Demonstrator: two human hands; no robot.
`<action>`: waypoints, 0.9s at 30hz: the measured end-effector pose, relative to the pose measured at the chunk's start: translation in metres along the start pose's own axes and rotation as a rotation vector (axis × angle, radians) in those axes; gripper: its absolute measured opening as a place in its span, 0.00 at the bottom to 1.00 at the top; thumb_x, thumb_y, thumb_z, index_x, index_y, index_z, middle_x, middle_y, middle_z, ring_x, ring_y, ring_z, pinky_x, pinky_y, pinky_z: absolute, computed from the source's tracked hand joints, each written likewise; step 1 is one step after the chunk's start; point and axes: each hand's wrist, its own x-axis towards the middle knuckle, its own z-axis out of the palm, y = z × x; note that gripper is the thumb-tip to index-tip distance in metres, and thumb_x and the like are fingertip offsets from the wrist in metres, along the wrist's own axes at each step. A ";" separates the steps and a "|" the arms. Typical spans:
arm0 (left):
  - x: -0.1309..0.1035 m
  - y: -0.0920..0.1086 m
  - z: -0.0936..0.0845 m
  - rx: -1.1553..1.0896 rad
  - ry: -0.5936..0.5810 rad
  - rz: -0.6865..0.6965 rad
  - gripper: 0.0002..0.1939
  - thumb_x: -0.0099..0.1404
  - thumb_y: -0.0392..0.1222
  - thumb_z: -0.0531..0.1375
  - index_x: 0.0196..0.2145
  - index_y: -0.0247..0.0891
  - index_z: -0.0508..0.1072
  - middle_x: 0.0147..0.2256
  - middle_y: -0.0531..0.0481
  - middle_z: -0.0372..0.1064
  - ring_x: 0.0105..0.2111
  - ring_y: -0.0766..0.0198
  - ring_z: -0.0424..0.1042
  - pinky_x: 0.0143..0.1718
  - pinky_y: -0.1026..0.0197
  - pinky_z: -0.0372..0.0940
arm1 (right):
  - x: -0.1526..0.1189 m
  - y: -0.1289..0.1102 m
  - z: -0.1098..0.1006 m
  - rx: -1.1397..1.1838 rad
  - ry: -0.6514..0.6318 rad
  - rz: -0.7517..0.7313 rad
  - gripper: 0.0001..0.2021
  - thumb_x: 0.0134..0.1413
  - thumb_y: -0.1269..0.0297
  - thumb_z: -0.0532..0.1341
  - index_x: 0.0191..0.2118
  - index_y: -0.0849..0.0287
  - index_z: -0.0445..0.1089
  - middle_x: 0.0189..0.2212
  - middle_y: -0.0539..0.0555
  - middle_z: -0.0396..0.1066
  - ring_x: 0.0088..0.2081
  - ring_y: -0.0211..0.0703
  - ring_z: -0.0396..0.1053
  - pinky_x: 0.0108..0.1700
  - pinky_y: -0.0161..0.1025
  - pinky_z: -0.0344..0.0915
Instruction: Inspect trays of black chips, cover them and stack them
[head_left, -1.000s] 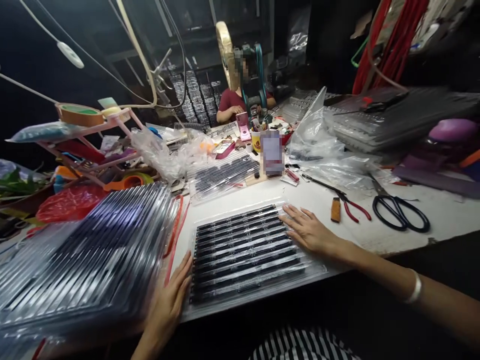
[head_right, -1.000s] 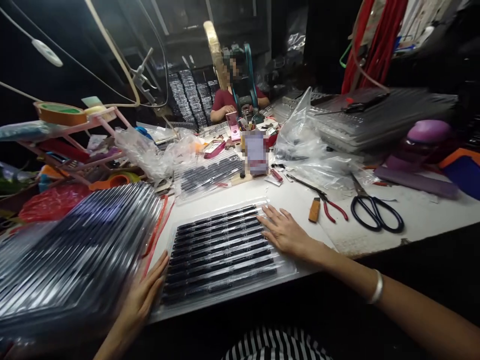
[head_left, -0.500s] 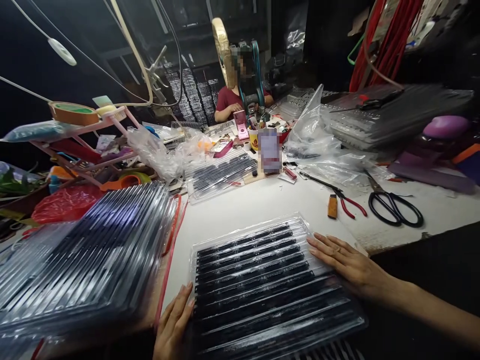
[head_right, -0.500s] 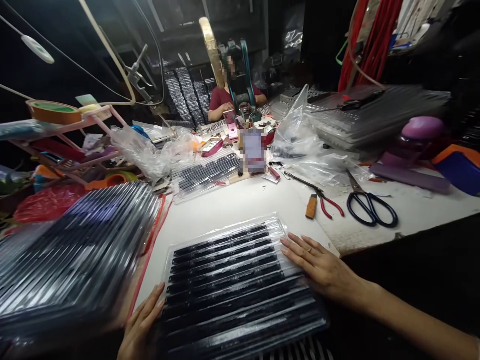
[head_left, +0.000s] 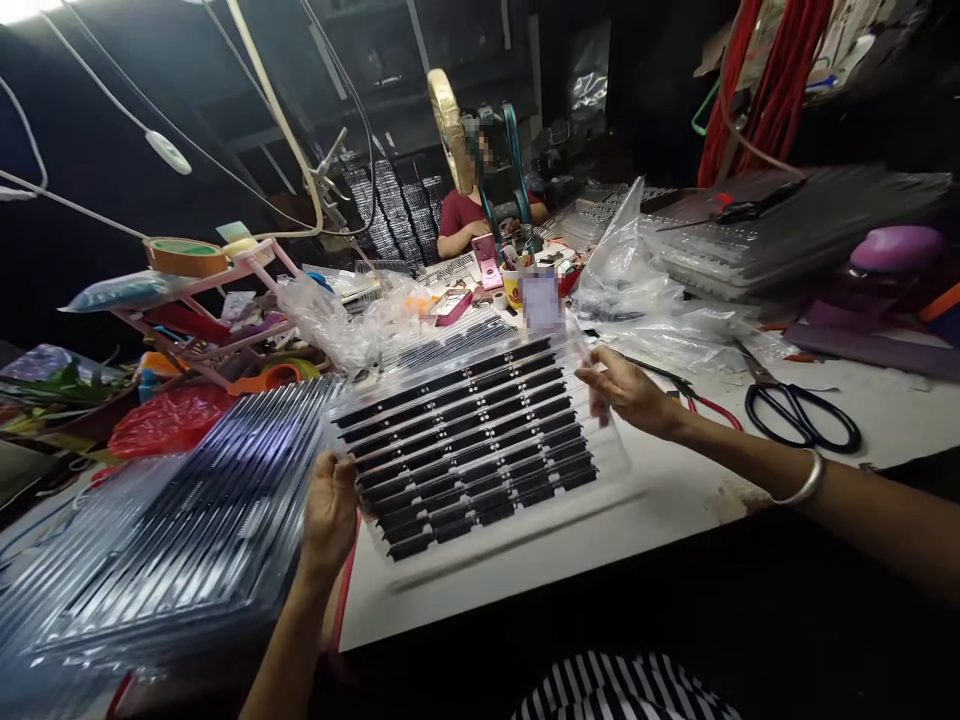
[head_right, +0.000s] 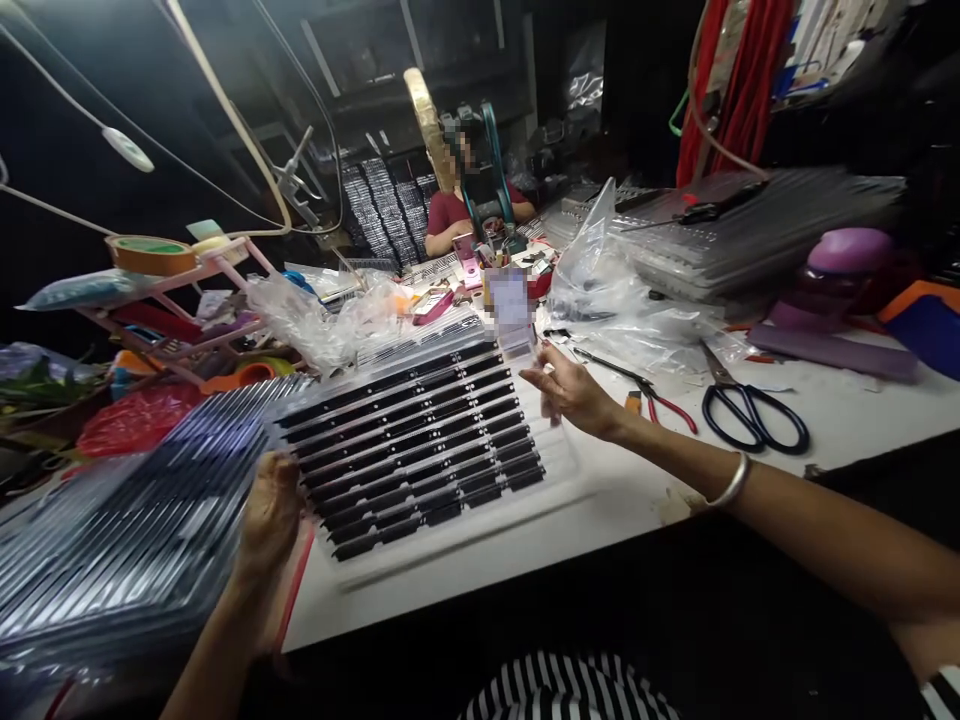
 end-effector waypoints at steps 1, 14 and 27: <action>0.002 0.001 0.003 0.022 -0.035 -0.011 0.23 0.64 0.63 0.44 0.36 0.41 0.62 0.25 0.55 0.64 0.26 0.62 0.68 0.28 0.59 0.66 | 0.001 0.001 0.005 -0.002 -0.031 0.039 0.20 0.60 0.42 0.43 0.39 0.55 0.53 0.17 0.46 0.67 0.18 0.42 0.69 0.21 0.37 0.66; -0.006 -0.026 0.021 0.744 -0.356 -0.222 0.25 0.63 0.59 0.46 0.30 0.35 0.71 0.30 0.36 0.73 0.36 0.42 0.73 0.40 0.43 0.62 | 0.001 0.034 0.026 -0.610 -0.370 0.219 0.26 0.55 0.39 0.49 0.23 0.58 0.64 0.20 0.60 0.69 0.28 0.57 0.70 0.31 0.48 0.63; -0.029 -0.004 0.077 0.840 -0.412 0.175 0.30 0.69 0.52 0.41 0.65 0.37 0.48 0.66 0.42 0.38 0.65 0.51 0.37 0.62 0.42 0.35 | 0.003 0.006 0.088 -0.722 -0.534 -0.493 0.31 0.62 0.46 0.43 0.66 0.55 0.46 0.67 0.63 0.36 0.66 0.61 0.33 0.60 0.64 0.38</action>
